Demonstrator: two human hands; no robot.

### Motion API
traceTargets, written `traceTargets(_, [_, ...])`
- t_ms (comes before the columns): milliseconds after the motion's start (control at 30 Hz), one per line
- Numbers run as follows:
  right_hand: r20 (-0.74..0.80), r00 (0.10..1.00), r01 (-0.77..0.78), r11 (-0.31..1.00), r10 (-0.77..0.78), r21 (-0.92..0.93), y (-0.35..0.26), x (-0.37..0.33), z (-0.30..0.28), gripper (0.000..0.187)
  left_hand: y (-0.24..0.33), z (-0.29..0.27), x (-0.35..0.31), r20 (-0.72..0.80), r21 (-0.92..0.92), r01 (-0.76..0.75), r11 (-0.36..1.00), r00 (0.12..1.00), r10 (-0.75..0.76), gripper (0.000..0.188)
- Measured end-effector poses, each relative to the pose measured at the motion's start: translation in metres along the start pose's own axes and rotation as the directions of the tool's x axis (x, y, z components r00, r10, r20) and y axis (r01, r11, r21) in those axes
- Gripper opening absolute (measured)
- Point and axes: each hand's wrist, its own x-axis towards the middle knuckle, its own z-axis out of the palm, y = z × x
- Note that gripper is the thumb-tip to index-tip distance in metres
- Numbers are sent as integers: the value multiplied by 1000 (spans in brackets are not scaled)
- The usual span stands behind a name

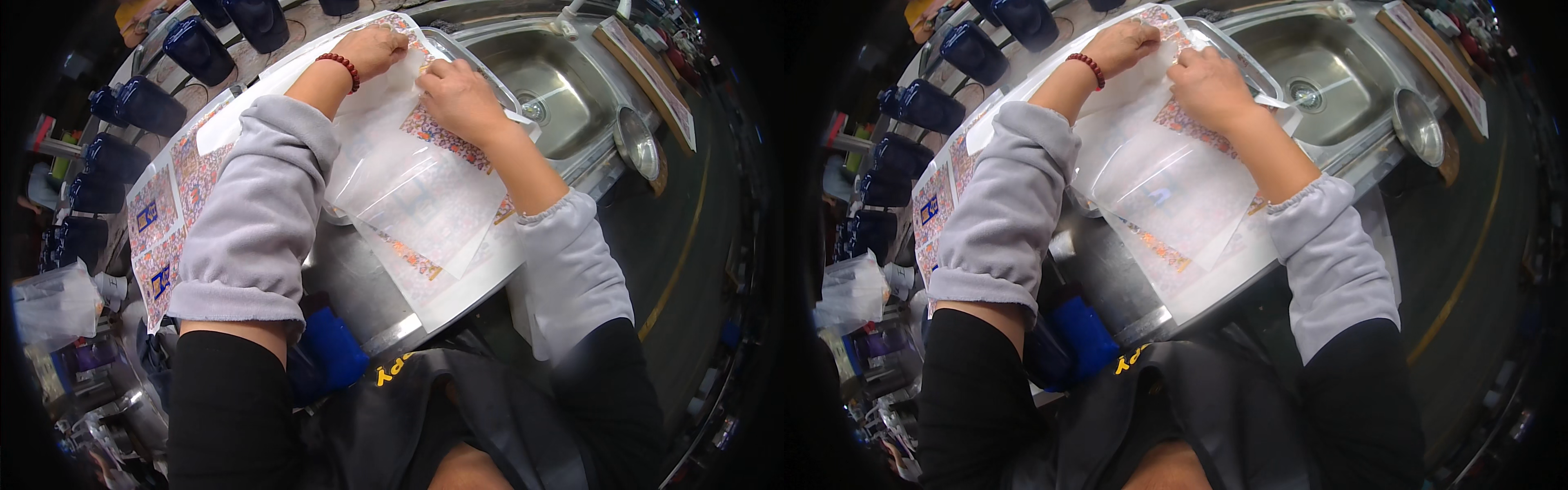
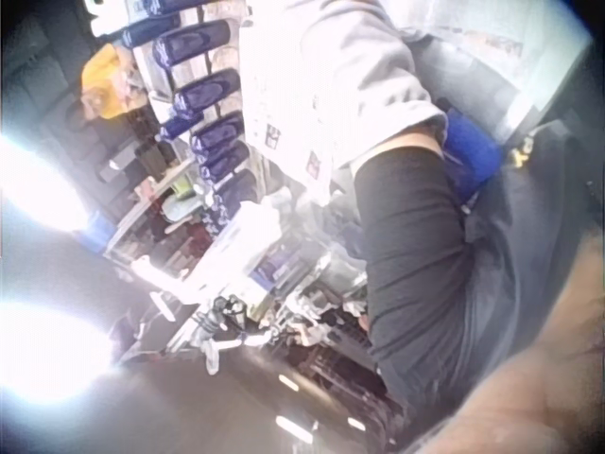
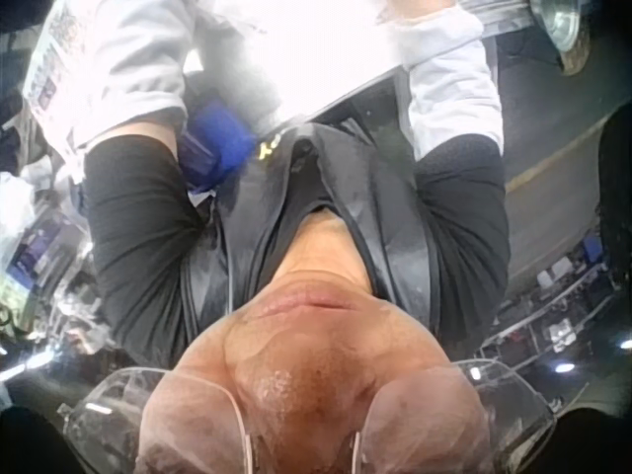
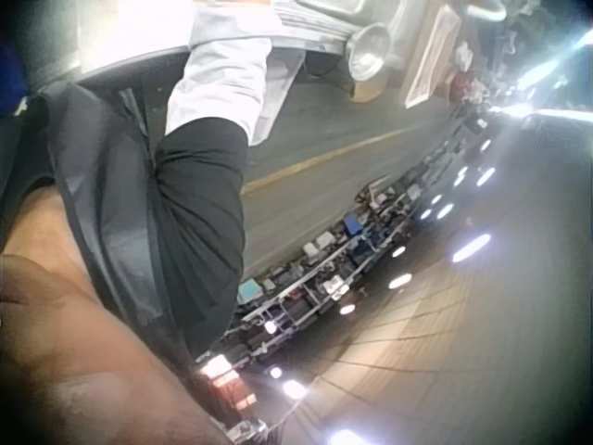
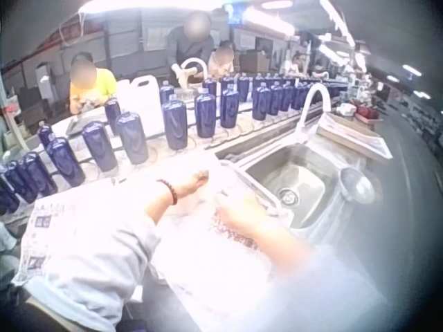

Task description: The person applies a decorative label to a blue bottle, smoothing it with a green tool and wiping the surface. They handle multiple labels and bottles on a stainless steel workbench, rotating the bottle to align and adhere the label.

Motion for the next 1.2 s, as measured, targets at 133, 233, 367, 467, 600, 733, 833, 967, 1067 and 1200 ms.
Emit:
traceTargets(133, [166, 955, -232, 967, 248, -110, 13, -9, -13, 16, -4, -4, -4, -11, 33, -23, 999, 1000, 23, 19])
traceTargets(233, [215, 951, -198, 972, 223, -128, 17, -11, -19, 15, -5, -5, -3, 32, 134, -80, 988, 997, 76, 19])
traceTargets(367, [157, 980, -90, 980, 119, -177, 1, -15, -23, 12, -12, 0, 6, 117, 290, -64, 955, 993, 31, 24])
traceTargets(467, [94, 995, -6, 974, 28, -228, -18, -24, -27, 10, -20, 10, 11, 49, 270, 37, 962, 997, -52, 24])
traceTargets(600, [-7, 998, 66, 984, -68, -166, -39, -45, -34, 8, -28, 14, 6, -61, 199, 166, 966, 986, -157, 22])
traceTargets(733, [21, 996, 93, 994, -92, -59, -58, -68, -36, 6, -25, -1, -6, -231, 25, 159, 987, 961, -149, 19])
traceTargets(833, [57, 994, 90, 996, -88, -29, -68, -82, -38, 5, -30, -25, -6, 1, 75, 168, 983, 986, -169, 21])
traceTargets(967, [82, 993, 84, 996, -86, 20, -74, -91, -42, 5, -41, -33, -8, -165, 93, 126, 988, 980, -110, 20])
traceTargets(1067, [97, 991, 89, 993, -97, 79, -74, -96, -48, 6, -55, -36, -9, -235, 184, -20, 983, 970, 64, 17])
traceTargets(1200, [212, 974, 59, 994, -77, 94, -74, -103, -55, 18, -63, -48, -13, -294, 177, 28, 984, 955, 26, 15])
